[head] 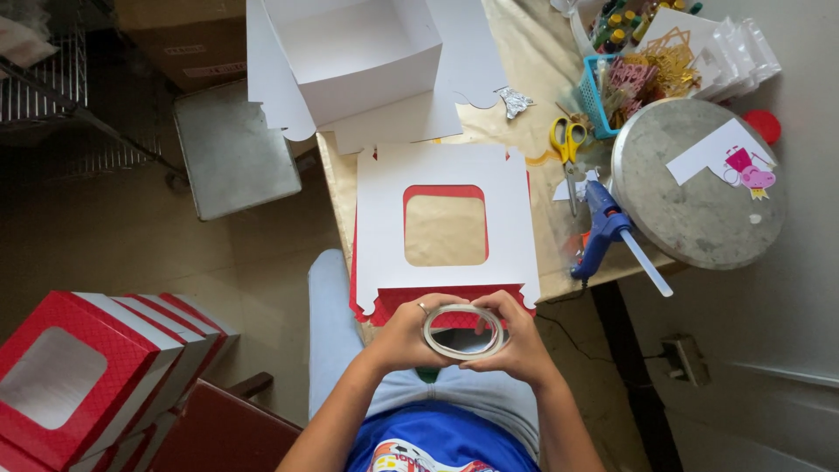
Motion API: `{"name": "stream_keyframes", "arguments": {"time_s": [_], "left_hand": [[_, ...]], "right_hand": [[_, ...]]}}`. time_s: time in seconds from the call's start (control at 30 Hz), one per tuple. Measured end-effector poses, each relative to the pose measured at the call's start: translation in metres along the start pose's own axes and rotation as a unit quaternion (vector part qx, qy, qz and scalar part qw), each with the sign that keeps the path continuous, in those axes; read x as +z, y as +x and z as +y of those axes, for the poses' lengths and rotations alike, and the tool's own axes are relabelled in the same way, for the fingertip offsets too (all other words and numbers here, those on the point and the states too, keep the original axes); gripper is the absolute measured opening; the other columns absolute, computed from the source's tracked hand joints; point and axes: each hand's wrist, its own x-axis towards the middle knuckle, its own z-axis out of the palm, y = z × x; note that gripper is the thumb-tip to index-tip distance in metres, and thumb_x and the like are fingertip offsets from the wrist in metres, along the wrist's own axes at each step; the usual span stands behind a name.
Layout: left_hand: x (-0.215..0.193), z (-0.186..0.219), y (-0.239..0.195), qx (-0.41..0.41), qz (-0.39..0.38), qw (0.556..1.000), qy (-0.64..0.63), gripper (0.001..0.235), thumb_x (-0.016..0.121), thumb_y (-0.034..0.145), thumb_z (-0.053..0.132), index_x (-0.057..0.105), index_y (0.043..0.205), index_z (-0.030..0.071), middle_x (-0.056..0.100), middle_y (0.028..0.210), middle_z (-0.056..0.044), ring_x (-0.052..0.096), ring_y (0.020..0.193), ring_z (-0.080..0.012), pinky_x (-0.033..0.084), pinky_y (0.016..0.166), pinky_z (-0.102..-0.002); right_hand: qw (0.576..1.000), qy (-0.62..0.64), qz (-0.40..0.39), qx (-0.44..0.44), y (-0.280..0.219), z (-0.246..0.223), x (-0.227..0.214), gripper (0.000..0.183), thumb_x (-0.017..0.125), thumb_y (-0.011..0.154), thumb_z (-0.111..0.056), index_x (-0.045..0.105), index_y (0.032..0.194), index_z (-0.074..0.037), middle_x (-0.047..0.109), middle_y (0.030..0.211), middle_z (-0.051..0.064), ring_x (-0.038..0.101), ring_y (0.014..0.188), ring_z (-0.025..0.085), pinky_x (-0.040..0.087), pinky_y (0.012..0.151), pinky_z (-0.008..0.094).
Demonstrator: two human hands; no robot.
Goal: The person sits at a work table and assembles red-and-white windowed bakery boxes, folding the red paper liner around the box lid and pressing it flat. They use tape to secure the folded edges, working on one box lid on their lap and adding it to a stack of finished boxes.
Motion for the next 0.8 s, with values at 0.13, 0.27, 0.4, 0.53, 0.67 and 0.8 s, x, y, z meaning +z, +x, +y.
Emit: {"name": "stream_keyframes", "arguments": {"time_s": [0.13, 0.27, 0.4, 0.53, 0.67, 0.8], "left_hand": [[0.0, 0.0, 0.0, 0.0, -0.007, 1.0, 0.019, 0.078, 0.093, 0.057, 0.016, 0.065, 0.129, 0.005, 0.073, 0.125, -0.01, 0.071, 0.117, -0.0212, 0.057, 0.101, -0.033], [-0.002, -0.003, 0.002, 0.007, -0.024, 0.999, -0.021, 0.083, 0.094, 0.062, 0.018, 0.057, 0.135, 0.003, 0.069, 0.131, -0.012, 0.067, 0.124, -0.0229, 0.054, 0.106, -0.034], [-0.015, 0.004, 0.005, -0.016, -0.069, 0.997, 0.022, 0.092, 0.092, 0.064, 0.02, 0.049, 0.144, 0.003, 0.068, 0.134, -0.014, 0.065, 0.127, -0.0234, 0.052, 0.107, -0.035], [-0.023, -0.005, 0.003, 0.02, -0.126, 0.985, -0.113, 0.107, 0.089, 0.075, 0.02, 0.024, 0.158, 0.002, 0.04, 0.156, -0.015, 0.043, 0.143, -0.023, 0.043, 0.113, -0.038], [-0.014, 0.008, 0.005, -0.014, 0.039, 0.999, -0.019, 0.078, 0.084, 0.079, 0.026, 0.047, 0.145, 0.005, 0.067, 0.133, -0.013, 0.068, 0.118, -0.024, 0.053, 0.1, -0.036], [-0.006, 0.012, 0.004, 0.034, 0.167, 0.951, 0.257, 0.028, 0.083, 0.078, 0.021, 0.079, 0.102, 0.007, 0.078, 0.095, -0.013, 0.073, 0.091, -0.0301, 0.057, 0.083, -0.04]], "right_hand": [[1.0, 0.006, 0.003, 0.007, 0.001, 0.003, 0.001, 0.089, 0.104, 0.041, -0.019, 0.063, 0.118, -0.007, 0.067, 0.108, 0.004, 0.067, 0.099, 0.015, 0.057, 0.088, 0.03], [1.0, 0.013, 0.012, -0.005, 0.001, 0.002, 0.003, 0.089, 0.104, 0.042, -0.018, 0.062, 0.119, -0.007, 0.068, 0.108, 0.004, 0.068, 0.102, 0.015, 0.057, 0.09, 0.03], [1.0, 0.003, 0.015, -0.018, 0.002, -0.004, 0.002, 0.092, 0.103, 0.043, -0.018, 0.061, 0.125, -0.007, 0.069, 0.115, 0.005, 0.068, 0.108, 0.017, 0.056, 0.094, 0.032], [0.998, -0.047, 0.005, -0.051, 0.0, -0.018, -0.001, 0.098, 0.102, 0.045, -0.02, 0.06, 0.133, -0.005, 0.069, 0.124, 0.008, 0.067, 0.118, 0.02, 0.052, 0.101, 0.034], [0.994, -0.085, 0.018, -0.073, 0.0, -0.02, -0.001, 0.097, 0.102, 0.048, -0.023, 0.06, 0.134, -0.005, 0.067, 0.127, 0.009, 0.065, 0.121, 0.023, 0.051, 0.102, 0.035], [0.99, -0.114, 0.019, -0.074, 0.002, -0.022, 0.005, 0.097, 0.102, 0.048, -0.025, 0.06, 0.133, -0.006, 0.067, 0.127, 0.01, 0.065, 0.121, 0.025, 0.051, 0.103, 0.036]]}}
